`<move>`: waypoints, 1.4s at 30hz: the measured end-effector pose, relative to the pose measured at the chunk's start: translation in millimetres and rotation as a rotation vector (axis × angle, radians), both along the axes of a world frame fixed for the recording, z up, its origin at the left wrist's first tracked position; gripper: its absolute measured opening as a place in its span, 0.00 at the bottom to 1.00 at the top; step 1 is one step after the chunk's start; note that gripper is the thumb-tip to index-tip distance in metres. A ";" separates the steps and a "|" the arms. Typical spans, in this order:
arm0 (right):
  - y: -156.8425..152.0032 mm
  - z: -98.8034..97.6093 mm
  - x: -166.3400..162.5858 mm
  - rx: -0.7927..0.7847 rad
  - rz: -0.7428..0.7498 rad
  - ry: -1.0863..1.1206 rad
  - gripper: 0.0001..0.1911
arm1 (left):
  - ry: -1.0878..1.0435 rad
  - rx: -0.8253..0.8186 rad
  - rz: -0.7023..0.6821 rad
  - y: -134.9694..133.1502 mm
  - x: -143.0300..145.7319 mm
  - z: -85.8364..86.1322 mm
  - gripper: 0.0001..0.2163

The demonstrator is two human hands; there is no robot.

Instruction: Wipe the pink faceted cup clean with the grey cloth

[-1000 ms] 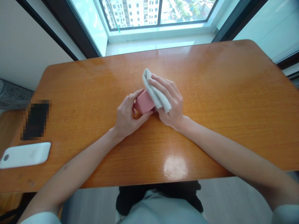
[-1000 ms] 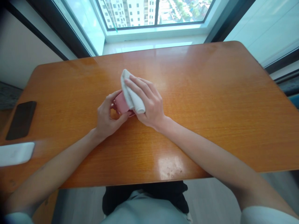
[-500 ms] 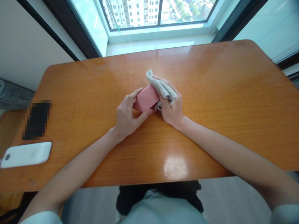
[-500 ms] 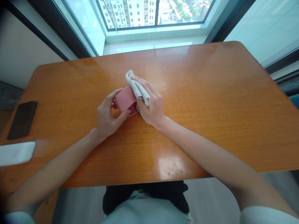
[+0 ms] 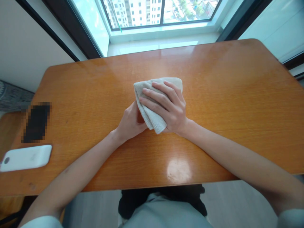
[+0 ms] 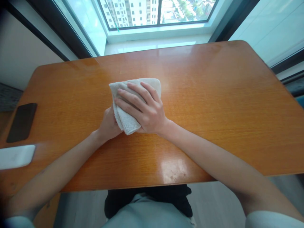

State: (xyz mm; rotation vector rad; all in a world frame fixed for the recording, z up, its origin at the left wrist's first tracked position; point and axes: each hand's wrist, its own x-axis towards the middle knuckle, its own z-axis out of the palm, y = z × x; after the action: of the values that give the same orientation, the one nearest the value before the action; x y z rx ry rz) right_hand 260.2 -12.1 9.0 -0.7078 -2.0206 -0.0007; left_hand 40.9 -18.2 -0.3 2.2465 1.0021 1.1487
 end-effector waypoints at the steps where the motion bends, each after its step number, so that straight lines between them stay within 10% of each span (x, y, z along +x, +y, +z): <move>1: 0.0 -0.1 -1.0 -0.035 0.002 0.010 0.27 | -0.004 0.012 0.011 -1.0 -0.1 1.0 0.19; 8: 12.2 -4.4 3.0 -0.164 -0.083 0.261 0.29 | -0.006 -0.070 0.129 -7.2 4.9 9.9 0.28; 42: 7.3 -2.4 -1.4 -0.110 -0.116 0.184 0.30 | 0.001 -0.049 0.167 -6.1 3.8 7.2 0.29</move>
State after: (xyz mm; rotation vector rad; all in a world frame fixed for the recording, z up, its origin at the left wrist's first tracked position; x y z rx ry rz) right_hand 258.8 -4.7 6.5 -0.8625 -1.8122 0.1050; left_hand 44.7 -24.3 6.9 2.1586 1.2239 1.1776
